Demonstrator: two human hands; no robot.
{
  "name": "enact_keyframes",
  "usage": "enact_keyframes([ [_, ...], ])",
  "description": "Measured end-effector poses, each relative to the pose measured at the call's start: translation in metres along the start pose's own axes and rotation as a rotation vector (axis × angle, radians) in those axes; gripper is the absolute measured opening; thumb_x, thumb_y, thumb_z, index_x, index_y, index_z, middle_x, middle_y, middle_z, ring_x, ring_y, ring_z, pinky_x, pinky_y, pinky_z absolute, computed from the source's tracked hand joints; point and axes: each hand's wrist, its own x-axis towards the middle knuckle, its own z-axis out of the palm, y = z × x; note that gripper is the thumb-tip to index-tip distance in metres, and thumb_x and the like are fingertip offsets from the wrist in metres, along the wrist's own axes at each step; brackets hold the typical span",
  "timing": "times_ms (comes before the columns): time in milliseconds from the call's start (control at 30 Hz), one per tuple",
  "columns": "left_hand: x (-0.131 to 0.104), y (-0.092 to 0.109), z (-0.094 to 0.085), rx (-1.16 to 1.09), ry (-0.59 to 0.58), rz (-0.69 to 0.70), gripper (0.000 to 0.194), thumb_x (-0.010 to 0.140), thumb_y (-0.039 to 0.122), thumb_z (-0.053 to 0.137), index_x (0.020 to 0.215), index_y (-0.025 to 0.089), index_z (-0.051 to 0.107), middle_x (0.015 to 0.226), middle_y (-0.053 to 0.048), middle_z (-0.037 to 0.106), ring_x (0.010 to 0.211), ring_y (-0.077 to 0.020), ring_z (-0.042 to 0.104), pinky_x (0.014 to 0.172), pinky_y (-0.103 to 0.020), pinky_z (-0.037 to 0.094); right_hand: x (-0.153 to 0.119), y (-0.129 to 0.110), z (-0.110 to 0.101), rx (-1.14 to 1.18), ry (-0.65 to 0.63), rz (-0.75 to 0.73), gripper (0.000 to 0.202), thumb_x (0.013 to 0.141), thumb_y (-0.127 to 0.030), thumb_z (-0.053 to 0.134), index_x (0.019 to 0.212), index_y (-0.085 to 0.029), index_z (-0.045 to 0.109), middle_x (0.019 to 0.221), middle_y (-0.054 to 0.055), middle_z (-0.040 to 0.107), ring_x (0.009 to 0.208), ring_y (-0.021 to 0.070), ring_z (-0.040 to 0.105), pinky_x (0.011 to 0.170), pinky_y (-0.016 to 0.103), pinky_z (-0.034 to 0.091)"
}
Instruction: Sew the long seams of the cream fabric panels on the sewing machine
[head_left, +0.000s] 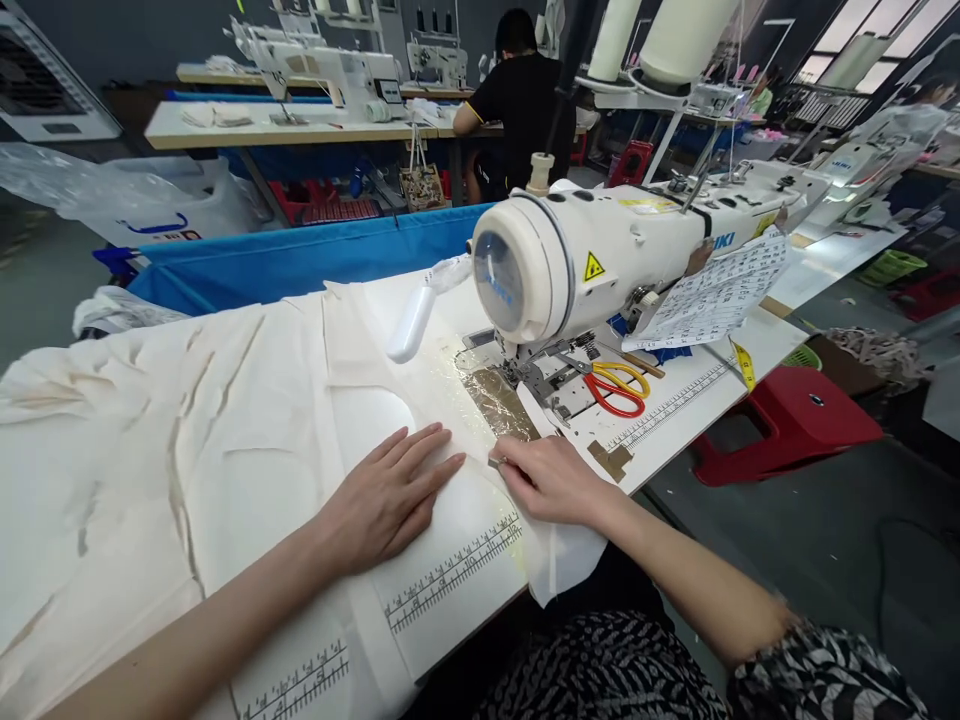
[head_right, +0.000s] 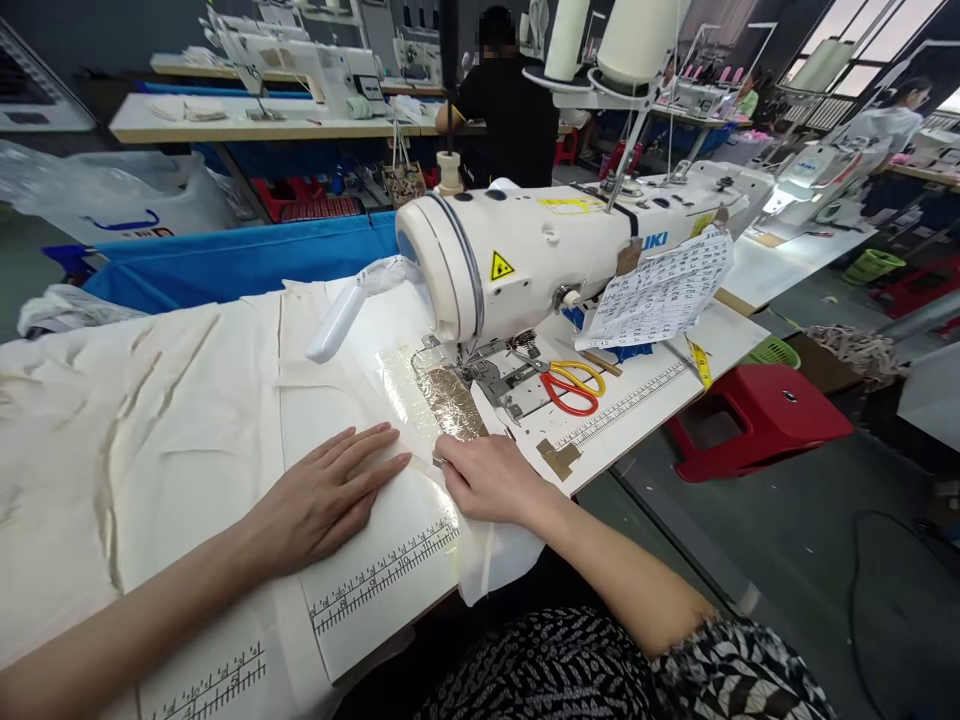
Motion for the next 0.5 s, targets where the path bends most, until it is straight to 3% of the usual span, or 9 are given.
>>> enact_keyframes([
  [133,0.006,0.002,-0.01,0.033,-0.125,0.046,0.052,0.097,0.022,0.036,0.149,0.015,0.035,0.153,-0.012,0.04,0.146,-0.0264,0.03,0.117,-0.051,0.031,-0.001,0.001,0.009,0.021,0.053,0.019,0.018,0.099,-0.017,0.037,0.108,-0.018,0.053,0.086,0.005,0.071,0.069,0.0192,0.062,0.059,0.029,0.032],
  [267,0.018,0.016,-0.026,0.025,-0.229,0.005,0.047,0.099,0.023,0.035,0.145,0.013,0.041,0.151,-0.014,0.043,0.14,-0.026,0.04,0.112,-0.047,0.039,-0.002,0.001,0.007,0.023,0.065,0.017,0.016,0.1,-0.017,0.039,0.108,-0.017,0.053,0.087,0.006,0.072,0.07,0.0203,0.064,0.057,0.029,0.031],
  [367,0.023,0.029,-0.031,0.029,-0.229,-0.033,0.046,0.101,0.027,0.036,0.145,0.017,0.041,0.153,-0.013,0.04,0.142,-0.0286,0.037,0.11,-0.049,0.041,-0.003,-0.001,0.006,0.016,0.07,0.011,0.016,0.101,-0.018,0.04,0.109,-0.016,0.054,0.087,0.007,0.073,0.072,0.0211,0.066,0.057,0.029,0.032],
  [500,0.02,0.041,-0.025,0.042,-0.184,-0.026,0.05,0.101,0.023,0.035,0.15,0.016,0.031,0.155,-0.013,0.037,0.145,-0.0268,0.031,0.114,-0.052,0.037,-0.005,-0.003,0.004,0.007,0.073,0.005,0.016,0.1,-0.018,0.041,0.108,-0.017,0.055,0.087,0.006,0.073,0.072,0.0213,0.067,0.055,0.029,0.032],
])
